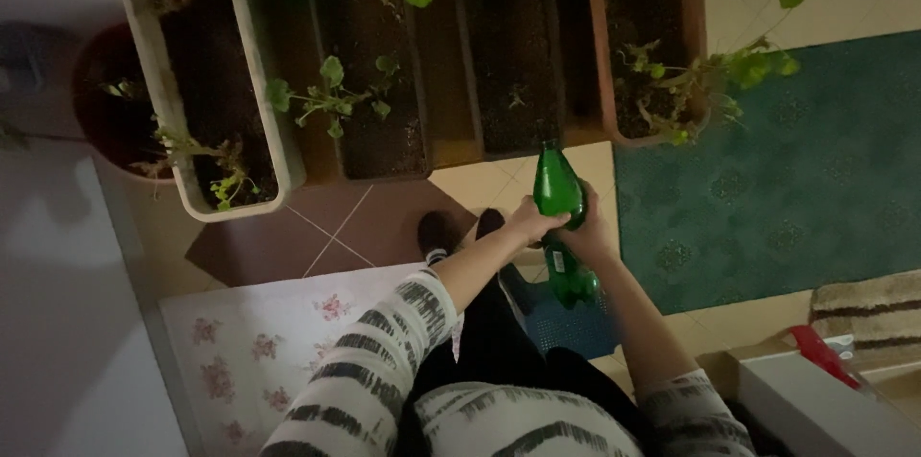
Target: The person waters several potted plants using a green plastic bottle. They pour water into multiple rectangular planters and a round pot, moving between them to ensure each receives water.
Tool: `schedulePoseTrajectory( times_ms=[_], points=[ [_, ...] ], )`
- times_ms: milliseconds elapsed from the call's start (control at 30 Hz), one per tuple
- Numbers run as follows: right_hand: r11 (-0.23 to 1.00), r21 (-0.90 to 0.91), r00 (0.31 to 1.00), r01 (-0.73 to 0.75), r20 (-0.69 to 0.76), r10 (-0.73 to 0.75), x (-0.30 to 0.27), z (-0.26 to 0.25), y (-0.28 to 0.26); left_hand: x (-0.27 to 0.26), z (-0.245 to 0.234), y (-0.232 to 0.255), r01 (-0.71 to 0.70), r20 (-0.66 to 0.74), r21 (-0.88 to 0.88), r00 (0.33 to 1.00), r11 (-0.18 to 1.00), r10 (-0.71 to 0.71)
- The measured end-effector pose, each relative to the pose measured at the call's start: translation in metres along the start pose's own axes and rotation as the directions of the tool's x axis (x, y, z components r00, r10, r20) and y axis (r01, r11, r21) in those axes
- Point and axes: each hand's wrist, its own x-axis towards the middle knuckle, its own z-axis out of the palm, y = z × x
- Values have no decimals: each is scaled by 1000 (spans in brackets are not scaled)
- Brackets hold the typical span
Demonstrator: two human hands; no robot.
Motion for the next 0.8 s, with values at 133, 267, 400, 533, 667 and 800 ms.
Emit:
schedulePoseTrajectory(
  times_ms=[133,267,400,533,667,800],
  points=[
    [999,12,998,39,-45,-38,10,1,17,17,2,-2,-1,-10,46,1000,999,1],
    [977,95,975,191,-135,-177,21,2,25,-10,-5,28,-26,-21,143,999,989,29],
    [949,127,948,288,-180,-264,30,-2,27,18,-14,16,-102,-59,300,990,949,125],
    [988,150,997,45,-68,-35,20,-17,0,36,-39,4,-84,-304,704,862,706,406],
    [996,74,997,-50,-48,53,28,-21,-3,53,-93,-12,2,-123,980,797,201,592],
    [996,59,995,-71,-65,75,38,-24,-3,23,-118,-13,-19,13,1000,784,3,621]
  ],
)
